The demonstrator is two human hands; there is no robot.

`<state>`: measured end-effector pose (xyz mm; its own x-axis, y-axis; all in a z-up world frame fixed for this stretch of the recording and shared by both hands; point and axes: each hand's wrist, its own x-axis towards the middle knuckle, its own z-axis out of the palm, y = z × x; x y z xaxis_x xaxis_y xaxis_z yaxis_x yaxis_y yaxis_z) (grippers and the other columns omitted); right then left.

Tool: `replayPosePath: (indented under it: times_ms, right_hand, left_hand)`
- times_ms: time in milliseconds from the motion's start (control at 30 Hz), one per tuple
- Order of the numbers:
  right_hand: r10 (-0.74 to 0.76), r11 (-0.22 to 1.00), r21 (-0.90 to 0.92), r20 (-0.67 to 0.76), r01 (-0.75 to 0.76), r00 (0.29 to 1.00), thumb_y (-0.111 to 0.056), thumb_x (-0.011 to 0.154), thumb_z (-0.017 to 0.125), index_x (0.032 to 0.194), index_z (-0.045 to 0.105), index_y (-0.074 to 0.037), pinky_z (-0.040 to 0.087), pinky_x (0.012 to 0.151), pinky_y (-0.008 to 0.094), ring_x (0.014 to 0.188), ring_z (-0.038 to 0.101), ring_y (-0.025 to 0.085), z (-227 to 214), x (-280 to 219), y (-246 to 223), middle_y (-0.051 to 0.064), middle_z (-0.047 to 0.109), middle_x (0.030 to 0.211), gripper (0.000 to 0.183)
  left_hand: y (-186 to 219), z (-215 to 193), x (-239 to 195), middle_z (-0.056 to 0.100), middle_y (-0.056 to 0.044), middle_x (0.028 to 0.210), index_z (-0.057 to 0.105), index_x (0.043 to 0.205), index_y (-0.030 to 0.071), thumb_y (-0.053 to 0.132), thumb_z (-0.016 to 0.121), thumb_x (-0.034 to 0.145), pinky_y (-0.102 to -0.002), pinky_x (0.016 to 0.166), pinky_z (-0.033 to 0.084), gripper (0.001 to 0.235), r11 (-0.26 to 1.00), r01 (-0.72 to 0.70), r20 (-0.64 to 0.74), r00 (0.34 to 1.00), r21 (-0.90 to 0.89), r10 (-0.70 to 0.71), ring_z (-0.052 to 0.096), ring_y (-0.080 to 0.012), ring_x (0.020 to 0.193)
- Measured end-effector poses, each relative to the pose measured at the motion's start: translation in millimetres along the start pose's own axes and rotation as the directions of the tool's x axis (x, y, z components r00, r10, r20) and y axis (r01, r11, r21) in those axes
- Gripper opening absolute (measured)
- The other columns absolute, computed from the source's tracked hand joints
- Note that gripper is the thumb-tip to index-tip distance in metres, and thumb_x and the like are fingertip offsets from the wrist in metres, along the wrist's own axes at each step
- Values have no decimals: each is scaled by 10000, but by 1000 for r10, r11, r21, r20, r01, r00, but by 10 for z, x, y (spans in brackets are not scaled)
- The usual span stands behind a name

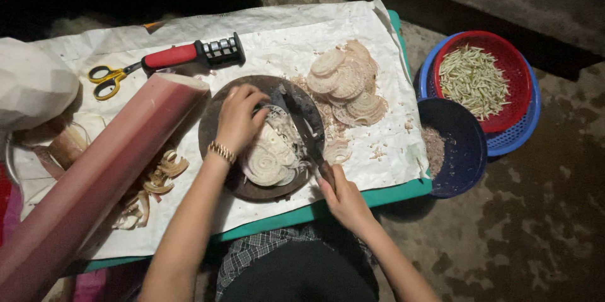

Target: The person slices a long pink vegetable into thin rounds using a knife on a wooden cutting board. They then chop the slices into smaller pieces. The sliced vegetable is placed into a nearby basket.

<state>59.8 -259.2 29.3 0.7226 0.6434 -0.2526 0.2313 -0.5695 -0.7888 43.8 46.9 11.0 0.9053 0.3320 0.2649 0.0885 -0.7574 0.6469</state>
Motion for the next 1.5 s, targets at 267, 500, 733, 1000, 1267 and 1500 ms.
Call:
replayPosePath:
  times_ms: [267, 500, 733, 1000, 1267, 1500]
  right_hand:
    - [146, 988, -55, 13, -145, 989, -307, 1019, 564, 1141, 447, -60, 500, 644, 527, 799, 675, 511, -6, -48, 61, 292, 677, 780, 299]
    - [-55, 997, -45, 6, 55, 998, -284, 1011, 568, 1144, 452, -45, 498, 621, 561, 816, 664, 520, 113, -45, 132, 293, 688, 812, 296]
    - [9, 941, -337, 74, 17, 997, -326, 1018, 558, 1131, 421, -57, 505, 606, 589, 743, 671, 506, 86, -82, -37, 269, 692, 777, 322]
    - [-91, 829, -544, 95, 128, 991, -223, 995, 544, 1091, 428, -45, 533, 538, 563, 665, 679, 474, 78, -169, -60, 241, 694, 801, 234]
    - [-71, 784, -607, 119, 129, 990, -63, 940, 505, 1236, 432, -50, 551, 539, 537, 654, 688, 459, 194, 70, 124, 257, 665, 763, 305]
    - [-82, 887, -437, 174, 151, 981, -267, 1033, 543, 1130, 406, -29, 502, 537, 579, 634, 653, 495, 142, 355, 125, 260, 668, 688, 291]
  left_hand:
    - [-135, 9, 311, 679, -79, 967, 710, 847, 116, 271, 807, 819, -452, 813, 486, 185, 971, -68, 271, 963, 229, 3, 643, -295, 957]
    - [112, -218, -591, 702, -85, 937, 696, 881, 80, 299, 763, 865, -404, 741, 531, 230, 963, 268, 55, 961, 34, -270, 704, -275, 830]
    - [420, 101, -815, 662, -154, 1251, 662, 1108, -2, 183, 673, 991, -409, 937, 532, 219, 981, 124, -348, 922, -151, -170, 653, -319, 1125]
    - [367, 469, -822, 653, -139, 1165, 657, 1074, 8, 61, 664, 952, -437, 962, 514, 133, 989, 119, -433, 890, -82, -143, 637, -339, 1110]
    - [345, 470, -787, 641, -129, 1141, 664, 1036, 30, 54, 689, 907, -442, 939, 509, 134, 990, 137, -411, 902, -18, -132, 613, -348, 1096]
    - [365, 454, -791, 638, -125, 1122, 663, 1007, 41, 54, 690, 902, -441, 929, 505, 109, 991, 123, -435, 891, -42, -129, 615, -341, 1077]
